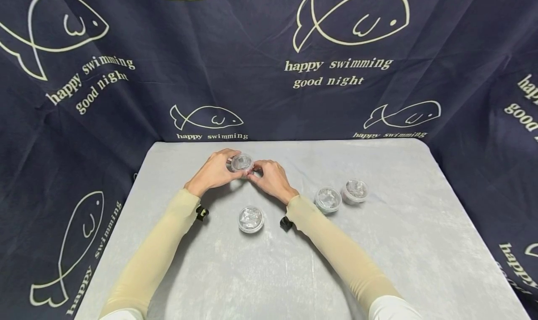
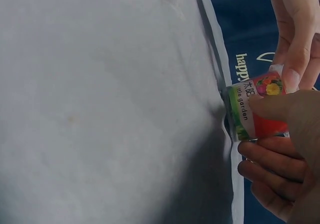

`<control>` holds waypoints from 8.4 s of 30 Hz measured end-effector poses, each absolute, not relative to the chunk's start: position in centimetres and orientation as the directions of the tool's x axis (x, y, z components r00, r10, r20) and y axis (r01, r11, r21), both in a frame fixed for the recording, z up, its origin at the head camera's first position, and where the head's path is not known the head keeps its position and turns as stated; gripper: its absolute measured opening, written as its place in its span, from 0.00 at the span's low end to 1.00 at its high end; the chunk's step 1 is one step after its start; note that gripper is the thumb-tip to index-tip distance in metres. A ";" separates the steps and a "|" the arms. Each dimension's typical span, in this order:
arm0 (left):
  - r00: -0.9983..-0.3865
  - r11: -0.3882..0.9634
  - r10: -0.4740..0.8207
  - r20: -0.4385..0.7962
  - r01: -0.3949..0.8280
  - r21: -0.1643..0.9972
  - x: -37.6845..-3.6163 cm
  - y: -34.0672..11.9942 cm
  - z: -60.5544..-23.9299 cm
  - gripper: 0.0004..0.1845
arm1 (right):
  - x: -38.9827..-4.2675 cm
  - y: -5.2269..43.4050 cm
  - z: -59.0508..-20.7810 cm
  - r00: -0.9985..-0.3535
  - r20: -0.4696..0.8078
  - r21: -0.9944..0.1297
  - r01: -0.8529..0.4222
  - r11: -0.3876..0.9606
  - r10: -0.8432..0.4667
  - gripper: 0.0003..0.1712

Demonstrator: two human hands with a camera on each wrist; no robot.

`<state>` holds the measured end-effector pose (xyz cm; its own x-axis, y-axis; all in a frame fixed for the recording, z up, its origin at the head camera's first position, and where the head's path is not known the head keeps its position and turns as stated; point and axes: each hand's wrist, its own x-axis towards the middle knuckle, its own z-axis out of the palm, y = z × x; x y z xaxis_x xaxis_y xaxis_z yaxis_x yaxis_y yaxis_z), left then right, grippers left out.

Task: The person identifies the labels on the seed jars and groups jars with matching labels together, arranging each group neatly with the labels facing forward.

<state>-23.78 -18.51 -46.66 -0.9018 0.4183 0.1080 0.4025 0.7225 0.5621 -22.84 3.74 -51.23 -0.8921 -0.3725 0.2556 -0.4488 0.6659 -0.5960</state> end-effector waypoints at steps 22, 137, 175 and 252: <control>-0.907 0.738 0.413 0.087 0.389 0.552 -23.6 -17.8 -46.8 0.42 | -22.7 4.0 -51.6 -0.902 0.240 -0.579 -0.430 0.693 -0.359 0.16; -0.860 0.642 0.381 0.340 0.510 0.573 -7.0 -16.9 -46.9 0.39 | -12.8 8.7 -48.8 -0.827 0.393 -0.556 -0.562 0.612 -0.402 0.25; -0.866 0.746 0.418 0.274 0.499 0.442 -6.5 -15.4 -48.9 0.45 | -10.5 9.8 -50.3 -0.839 0.393 -0.591 -0.545 0.595 -0.377 0.25; -0.957 0.618 0.194 0.217 0.291 0.730 -9.1 -17.9 -46.1 0.38 | -10.5 9.3 -48.5 -0.786 0.404 -0.455 -0.617 0.643 -0.469 0.25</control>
